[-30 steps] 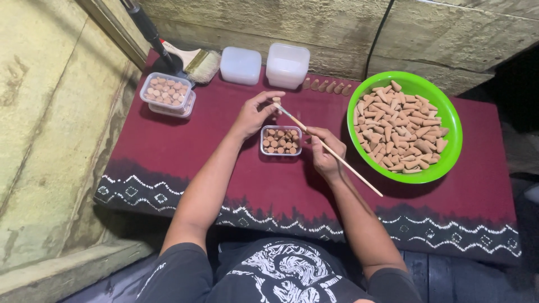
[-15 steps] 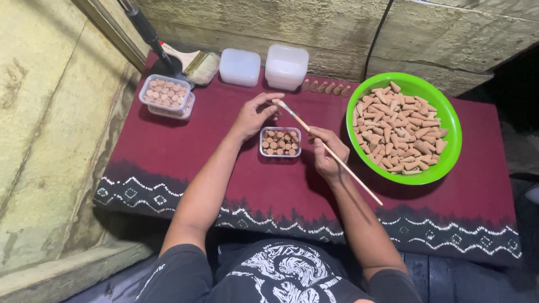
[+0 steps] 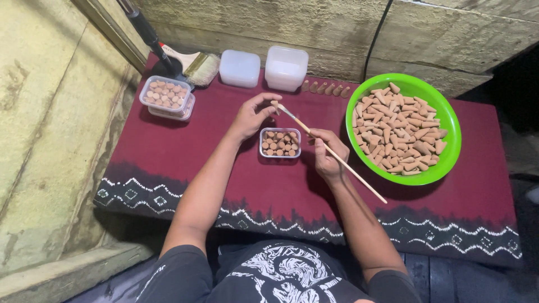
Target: Sorting and packing incense cones from a large bowl into smaller plastic containers using hands and a wooden stick.
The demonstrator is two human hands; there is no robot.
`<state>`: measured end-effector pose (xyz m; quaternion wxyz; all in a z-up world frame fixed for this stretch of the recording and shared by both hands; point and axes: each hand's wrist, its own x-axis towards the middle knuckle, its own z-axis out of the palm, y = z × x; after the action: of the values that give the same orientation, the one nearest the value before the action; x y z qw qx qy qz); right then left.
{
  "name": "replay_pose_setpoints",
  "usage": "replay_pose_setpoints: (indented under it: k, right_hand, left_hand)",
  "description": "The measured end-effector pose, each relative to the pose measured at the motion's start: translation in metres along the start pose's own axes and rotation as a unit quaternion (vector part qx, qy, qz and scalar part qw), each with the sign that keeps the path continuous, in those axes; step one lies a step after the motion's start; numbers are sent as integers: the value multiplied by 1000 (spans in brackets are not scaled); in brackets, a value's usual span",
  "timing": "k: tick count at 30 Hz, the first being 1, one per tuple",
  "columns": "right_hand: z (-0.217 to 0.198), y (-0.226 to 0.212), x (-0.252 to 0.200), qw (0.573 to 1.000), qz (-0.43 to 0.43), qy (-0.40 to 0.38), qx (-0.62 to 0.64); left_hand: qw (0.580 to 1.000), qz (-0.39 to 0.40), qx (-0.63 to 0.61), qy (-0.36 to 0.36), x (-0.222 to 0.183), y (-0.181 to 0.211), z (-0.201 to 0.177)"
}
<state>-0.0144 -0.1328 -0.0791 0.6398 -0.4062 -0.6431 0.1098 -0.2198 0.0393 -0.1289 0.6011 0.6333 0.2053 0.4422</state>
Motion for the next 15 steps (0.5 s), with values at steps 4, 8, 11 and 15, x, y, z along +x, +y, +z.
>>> replay_pose_setpoints:
  k: [4, 8, 11, 15]
  right_hand:
    - [0, -1, 1, 1000, -7, -16, -25]
    - [1, -3, 1, 1000, -7, -8, -29]
    - [2, -6, 3, 1000, -2, -6, -17]
    - [4, 1, 0, 1000, 1, -12, -15]
  left_hand:
    - [999, 23, 43, 1, -2, 18, 6]
    - [998, 14, 55, 9, -5, 31, 10]
    - [999, 9, 51, 10, -3, 28, 12]
    - [999, 16, 35, 1, -6, 33, 17]
